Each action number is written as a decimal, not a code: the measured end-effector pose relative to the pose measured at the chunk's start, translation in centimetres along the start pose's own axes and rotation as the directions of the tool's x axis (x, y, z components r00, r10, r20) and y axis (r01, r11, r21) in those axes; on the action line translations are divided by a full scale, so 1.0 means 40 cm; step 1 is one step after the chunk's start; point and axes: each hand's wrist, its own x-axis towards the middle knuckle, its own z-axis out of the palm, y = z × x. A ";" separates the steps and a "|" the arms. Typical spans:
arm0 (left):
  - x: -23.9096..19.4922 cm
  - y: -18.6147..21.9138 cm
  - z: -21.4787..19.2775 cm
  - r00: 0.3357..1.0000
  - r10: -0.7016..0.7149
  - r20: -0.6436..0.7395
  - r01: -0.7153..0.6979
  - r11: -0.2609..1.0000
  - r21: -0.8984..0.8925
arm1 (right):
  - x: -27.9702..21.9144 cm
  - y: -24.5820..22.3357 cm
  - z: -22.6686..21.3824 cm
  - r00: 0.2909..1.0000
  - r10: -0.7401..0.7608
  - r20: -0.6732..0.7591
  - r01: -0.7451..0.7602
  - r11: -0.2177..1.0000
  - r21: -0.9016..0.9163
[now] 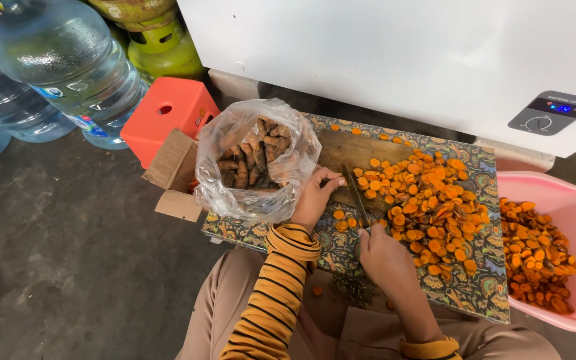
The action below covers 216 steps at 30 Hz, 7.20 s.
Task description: The person sits on the floor and slices orange root vegetables on a cutting board using a knife. The sliced pieces are placed into a pink basin.
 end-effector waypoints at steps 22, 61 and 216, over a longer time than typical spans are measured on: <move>0.026 -0.025 0.009 0.982 0.190 0.024 -0.191 0.980 0.052 | -0.042 0.045 0.013 1.000 0.017 0.009 -0.016 0.996 -0.085; 0.049 -0.068 0.023 0.998 0.061 -0.021 -0.063 0.992 -0.111 | -0.024 0.048 -0.014 0.998 0.051 0.038 -0.044 0.984 -0.170; 0.001 0.013 0.006 0.982 0.181 0.050 -0.183 0.866 0.465 | -0.010 0.155 0.009 0.974 0.046 -0.223 -0.027 0.996 0.086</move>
